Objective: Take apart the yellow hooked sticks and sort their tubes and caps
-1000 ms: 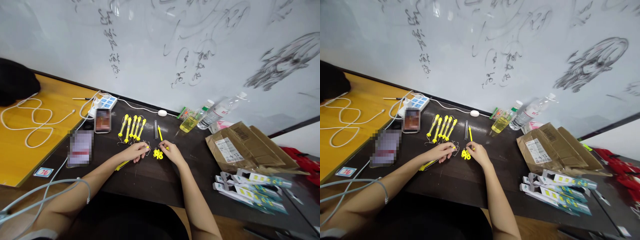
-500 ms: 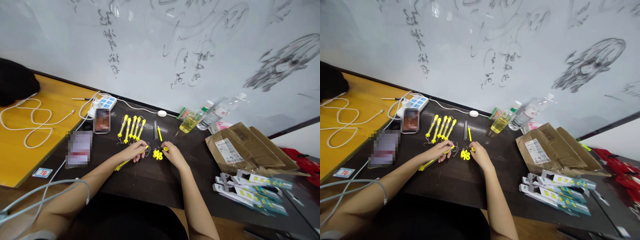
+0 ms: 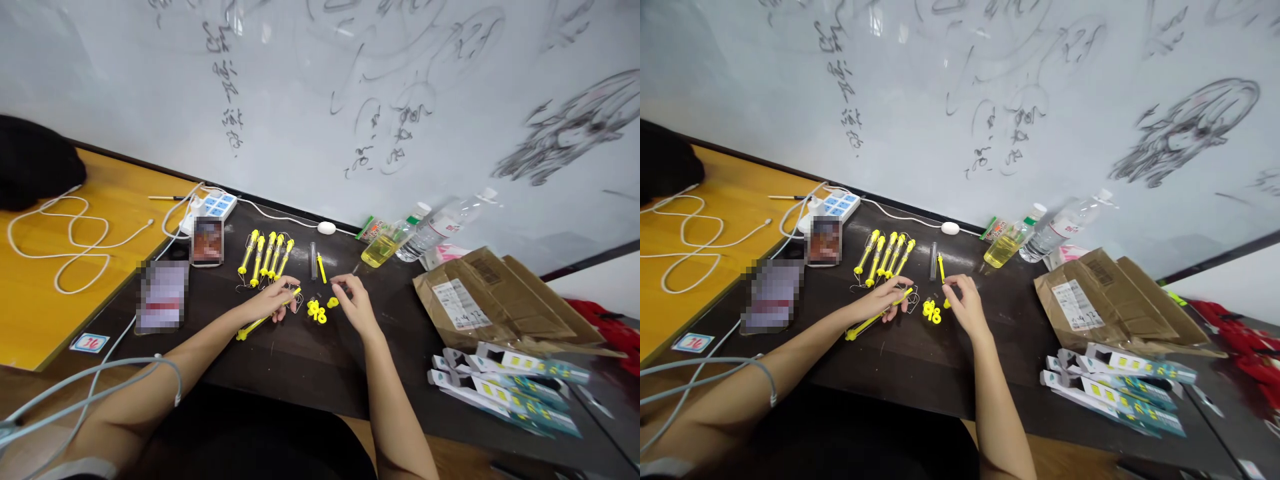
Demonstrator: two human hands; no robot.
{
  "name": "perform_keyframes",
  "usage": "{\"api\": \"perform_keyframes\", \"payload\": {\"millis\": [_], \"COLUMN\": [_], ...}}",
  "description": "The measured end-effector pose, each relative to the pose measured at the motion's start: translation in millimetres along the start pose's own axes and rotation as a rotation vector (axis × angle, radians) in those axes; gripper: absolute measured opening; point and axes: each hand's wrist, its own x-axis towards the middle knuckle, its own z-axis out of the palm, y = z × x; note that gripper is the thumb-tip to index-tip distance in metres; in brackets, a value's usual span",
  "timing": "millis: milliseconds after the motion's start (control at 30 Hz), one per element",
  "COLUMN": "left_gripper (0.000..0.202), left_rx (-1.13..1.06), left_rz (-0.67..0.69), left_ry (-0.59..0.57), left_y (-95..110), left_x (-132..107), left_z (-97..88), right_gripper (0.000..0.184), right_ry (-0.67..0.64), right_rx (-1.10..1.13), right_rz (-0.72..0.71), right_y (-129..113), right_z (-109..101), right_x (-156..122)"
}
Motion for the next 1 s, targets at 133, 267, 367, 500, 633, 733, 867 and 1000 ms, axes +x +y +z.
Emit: {"api": "perform_keyframes", "payload": {"millis": [133,267,367,500,633,733,867,1000], "left_gripper": [0.053,0.065,0.06,0.051,0.043,0.039,0.033,0.035], "left_rx": [-0.033,-0.123,-0.199,-0.173,-0.104,-0.154,-0.246,-0.294], "left_rz": [0.058,0.084,0.08,0.025,-0.014,-0.039,-0.045,-0.041], "left_ry": [-0.115,-0.14,-0.122,-0.166,-0.228,-0.291,-0.27,-0.252], "left_y": [-2,-5,-6,-9,-9,-7,-7,-9], "left_x": [-2,-2,0,3,2,-1,-2,0], "left_z": [2.9,8.5,10.7,9.6,11.9,16.4,19.6,19.1], "right_gripper": [0.03,0.022,0.022,0.027,0.03,0.031,0.034,0.037], "right_ry": [-0.112,-0.229,-0.169,0.031,0.193,0.207,0.092,0.035], "right_rx": [0.245,0.441,0.611,0.662,0.781,0.875,0.996,0.987], "right_rz": [-0.022,0.065,0.154,0.245,0.342,0.376,0.397,0.366], "right_y": [-20,-34,-33,-19,-4,-4,-14,-22], "right_z": [23,48,52,37,19,18,35,52], "right_x": [-4,-9,-7,2,8,7,2,-2]}}
